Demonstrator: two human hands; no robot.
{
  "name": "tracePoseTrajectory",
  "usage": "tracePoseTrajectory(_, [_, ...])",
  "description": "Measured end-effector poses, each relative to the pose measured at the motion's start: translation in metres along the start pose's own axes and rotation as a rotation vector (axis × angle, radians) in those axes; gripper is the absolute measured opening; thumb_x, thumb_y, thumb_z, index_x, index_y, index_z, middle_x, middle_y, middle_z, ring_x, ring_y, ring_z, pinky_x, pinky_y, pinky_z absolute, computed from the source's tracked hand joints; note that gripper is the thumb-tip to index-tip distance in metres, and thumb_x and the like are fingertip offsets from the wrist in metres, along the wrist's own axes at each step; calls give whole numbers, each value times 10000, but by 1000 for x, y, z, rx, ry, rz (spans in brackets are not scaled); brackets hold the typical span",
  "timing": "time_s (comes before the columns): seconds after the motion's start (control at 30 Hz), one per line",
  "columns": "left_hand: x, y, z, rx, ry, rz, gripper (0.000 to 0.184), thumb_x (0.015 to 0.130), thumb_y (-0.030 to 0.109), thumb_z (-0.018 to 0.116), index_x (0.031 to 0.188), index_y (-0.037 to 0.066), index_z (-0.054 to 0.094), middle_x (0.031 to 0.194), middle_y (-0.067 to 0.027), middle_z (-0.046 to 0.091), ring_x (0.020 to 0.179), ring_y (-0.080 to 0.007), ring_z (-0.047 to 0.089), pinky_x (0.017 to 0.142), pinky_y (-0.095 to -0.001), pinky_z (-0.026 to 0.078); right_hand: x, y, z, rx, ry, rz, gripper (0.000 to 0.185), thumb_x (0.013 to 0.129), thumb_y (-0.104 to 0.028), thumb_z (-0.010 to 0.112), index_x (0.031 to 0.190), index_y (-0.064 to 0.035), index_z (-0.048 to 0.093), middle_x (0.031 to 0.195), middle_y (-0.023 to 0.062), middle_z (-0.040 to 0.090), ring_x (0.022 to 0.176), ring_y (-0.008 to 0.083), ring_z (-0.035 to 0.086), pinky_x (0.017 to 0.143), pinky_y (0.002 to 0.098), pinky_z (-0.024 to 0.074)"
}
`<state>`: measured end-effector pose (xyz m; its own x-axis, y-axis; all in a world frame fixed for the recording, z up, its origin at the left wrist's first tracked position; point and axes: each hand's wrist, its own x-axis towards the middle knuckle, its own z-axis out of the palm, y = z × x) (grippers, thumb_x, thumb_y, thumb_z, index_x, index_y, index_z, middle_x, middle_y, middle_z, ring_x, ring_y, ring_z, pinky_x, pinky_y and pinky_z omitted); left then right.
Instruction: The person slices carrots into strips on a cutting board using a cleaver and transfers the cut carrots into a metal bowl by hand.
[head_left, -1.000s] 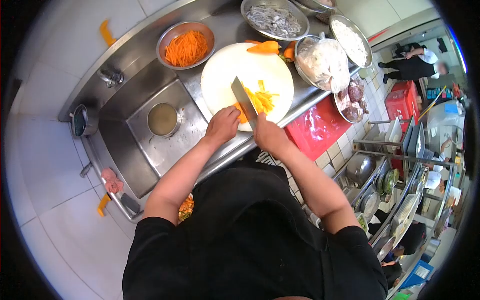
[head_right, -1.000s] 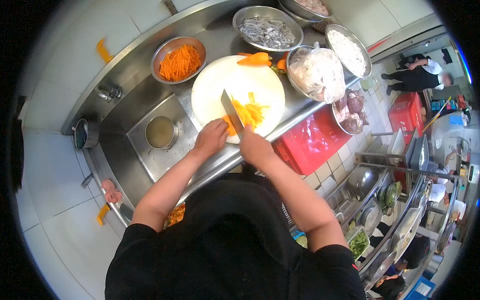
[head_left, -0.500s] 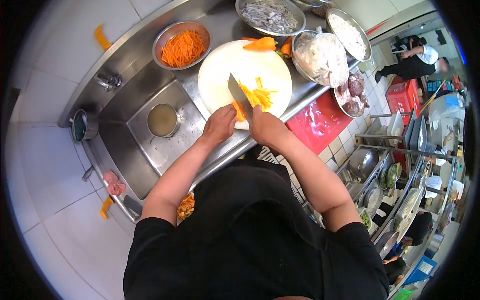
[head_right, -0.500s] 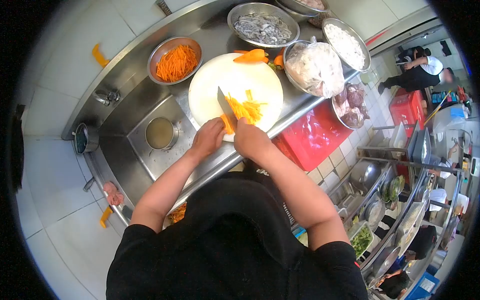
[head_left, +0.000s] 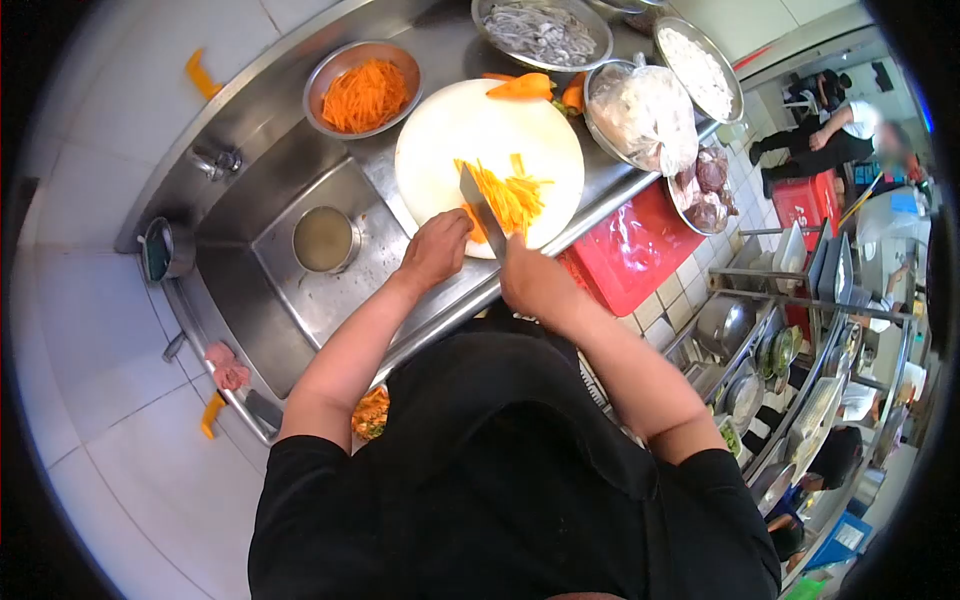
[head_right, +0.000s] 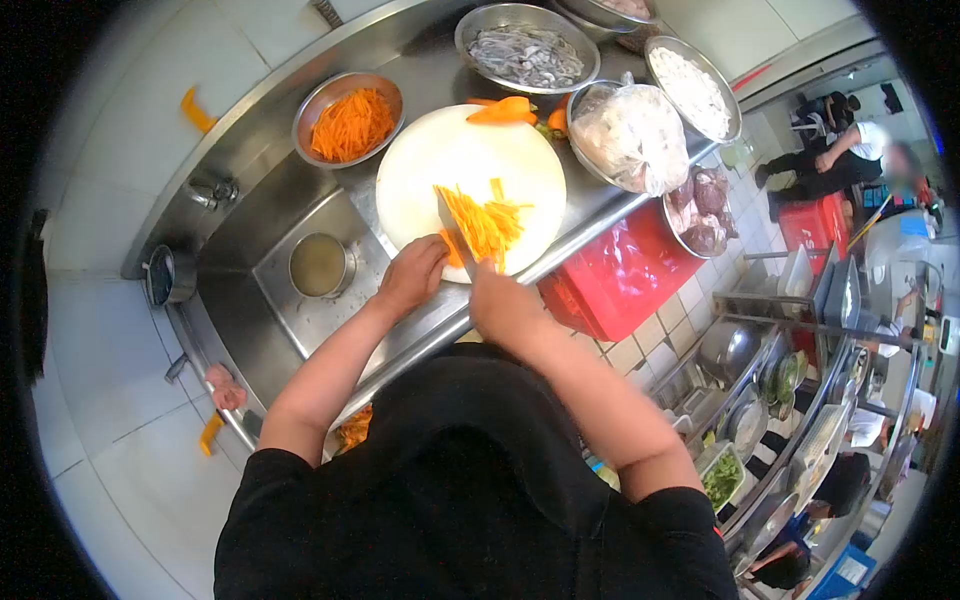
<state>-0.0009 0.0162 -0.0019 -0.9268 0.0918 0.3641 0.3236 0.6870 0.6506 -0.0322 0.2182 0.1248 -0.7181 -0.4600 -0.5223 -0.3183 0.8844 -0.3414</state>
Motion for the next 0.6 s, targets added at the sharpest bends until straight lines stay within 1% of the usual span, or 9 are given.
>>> tracePoseTrajectory(0.07, [-4,-2,1,7,6,-6,170,919,50,698,1084,11,689,1184,-178,702,1103,-384,682,970,-449,568,-12,11,35,20,2,77,322,1001,-80,486,1275,87,449,978,362,735,944,508,748,852,588,588])
tracePoseTrajectory(0.2, [-4,-3,4,8,-29,-4,170,922,48,699,1088,13,693,1194,-177,704,1103,-381,685,971,-450,571,7,16,31,96,46,91,319,1009,-92,478,1276,81,454,981,362,734,948,521,741,859,606,581])
tracePoseTrajectory(0.27, [0,-6,5,10,-48,-1,169,924,50,700,1089,12,695,1199,-175,706,1105,-379,686,973,-449,571,39,25,27,-12,206,-133,364,1023,-183,571,1227,105,479,828,308,731,796,469,760,707,553,612])
tracePoseTrajectory(0.37, [-4,-9,5,31,-31,11,170,930,54,702,1095,13,697,1190,-165,712,1102,-374,689,967,-446,572,20,9,4,19,140,-75,337,1019,-172,568,1200,99,484,808,308,725,791,470,759,704,556,610])
tracePoseTrajectory(0.4, [-3,-7,4,29,-43,-2,170,932,53,702,1096,12,699,1184,-161,714,1101,-374,690,966,-444,572,11,8,9,15,138,-75,337,1019,-172,568,1200,99,484,808,308,725,791,470,759,704,556,610])
tracePoseTrajectory(0.47, [-3,-7,4,22,-56,-15,169,934,52,702,1098,10,700,1178,-157,715,1099,-373,691,965,-443,572,-13,8,26,70,1,99,240,997,-87,484,1180,67,501,996,379,724,986,517,737,883,609,575])
tracePoseTrajectory(0.5, [-3,-7,6,10,-39,-15,161,933,48,703,1089,8,699,1169,-157,716,1095,-373,691,961,-444,572,-10,13,32,70,1,105,240,997,-87,484,1180,67,501,996,379,724,986,517,737,883,609,575])
tracePoseTrajectory(0.57, [-1,-8,7,0,-32,1,152,933,45,703,1080,6,697,1159,-157,716,1091,-373,691,958,-445,571,-3,25,48,103,146,-6,314,1016,-157,546,1206,86,487,896,335,735,850,499,754,766,580,606])
tracePoseTrajectory(0.6, [-2,-8,6,7,-34,12,140,932,43,704,1067,6,695,1153,-160,716,1086,-372,691,953,-446,571,4,23,43,116,154,8,314,1016,-157,546,1206,86,487,896,335,735,850,499,754,766,580,606])
